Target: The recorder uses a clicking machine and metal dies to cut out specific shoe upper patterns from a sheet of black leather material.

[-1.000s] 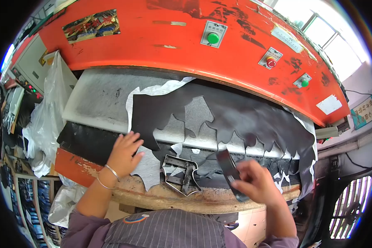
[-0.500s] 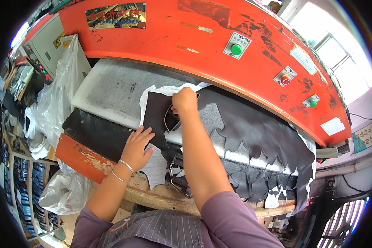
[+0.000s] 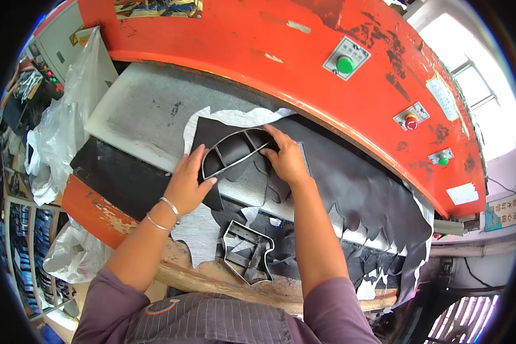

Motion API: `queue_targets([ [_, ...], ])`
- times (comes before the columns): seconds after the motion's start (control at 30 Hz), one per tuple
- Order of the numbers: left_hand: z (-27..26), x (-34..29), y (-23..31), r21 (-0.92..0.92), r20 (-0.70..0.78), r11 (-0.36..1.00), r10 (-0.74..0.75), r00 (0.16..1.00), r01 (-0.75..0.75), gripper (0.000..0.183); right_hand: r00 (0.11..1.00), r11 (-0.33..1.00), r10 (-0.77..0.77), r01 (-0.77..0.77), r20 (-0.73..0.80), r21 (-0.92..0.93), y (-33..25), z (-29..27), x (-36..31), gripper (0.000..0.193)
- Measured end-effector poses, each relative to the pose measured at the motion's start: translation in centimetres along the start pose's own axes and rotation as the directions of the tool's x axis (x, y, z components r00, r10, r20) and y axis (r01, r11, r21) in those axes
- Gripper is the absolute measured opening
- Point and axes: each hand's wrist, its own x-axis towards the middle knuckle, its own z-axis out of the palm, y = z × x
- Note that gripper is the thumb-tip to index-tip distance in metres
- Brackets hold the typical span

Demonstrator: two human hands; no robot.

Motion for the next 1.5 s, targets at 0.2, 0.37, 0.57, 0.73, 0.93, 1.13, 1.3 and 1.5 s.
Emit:
queue_targets([
  [0.2,0.1,0.0,-0.7,-0.045,0.029,0.999,-0.022,0.999,0.023,0.074,0.994,0.990,-0.104,0.099,-0.045,-0.104,3.5,-0.9,0.4,0.040],
  [0.37,-0.2,0.8,-0.6,-0.028,0.051,0.999,-0.019,0.999,0.020,0.067,0.994,0.989,-0.098,0.092,-0.052,-0.118,4.1,-1.8,1.6,0.034],
  [0.57,-0.4,0.9,-0.4,-0.008,0.086,0.999,-0.042,0.995,0.043,0.068,0.990,0.990,-0.130,0.125,-0.063,-0.066,4.4,-1.6,1.7,0.032],
  [0.73,-0.7,1.2,0.3,0.011,0.090,1.000,-0.010,0.996,0.009,0.068,0.988,0.991,-0.125,0.121,-0.094,-0.051,3.9,-2.6,1.4,0.031],
  [0.93,-3.6,-0.1,3.2,-0.095,-0.179,0.995,-0.045,0.983,0.028,0.063,0.826,0.985,0.113,-0.021,-0.552,0.171,-1.0,-10.3,-6.6,0.047],
  [1.13,-4.2,0.0,10.2,-0.426,-0.140,0.905,-0.063,0.988,-0.003,0.022,0.010,1.000,-0.016,-0.002,-1.000,-0.016,1.6,-27.3,-13.7,0.042],
  [1.3,-3.1,-10.3,13.1,-0.162,0.480,0.986,0.057,0.875,0.025,0.028,0.084,0.999,0.006,-0.048,-0.996,0.002,0.2,-26.1,-20.2,0.040],
  [1.5,-3.0,-20.4,14.7,0.164,0.248,0.980,0.065,0.967,-0.108,0.017,0.565,0.982,0.120,0.052,-0.817,0.180,-7.2,-11.5,-22.0,0.024],
])
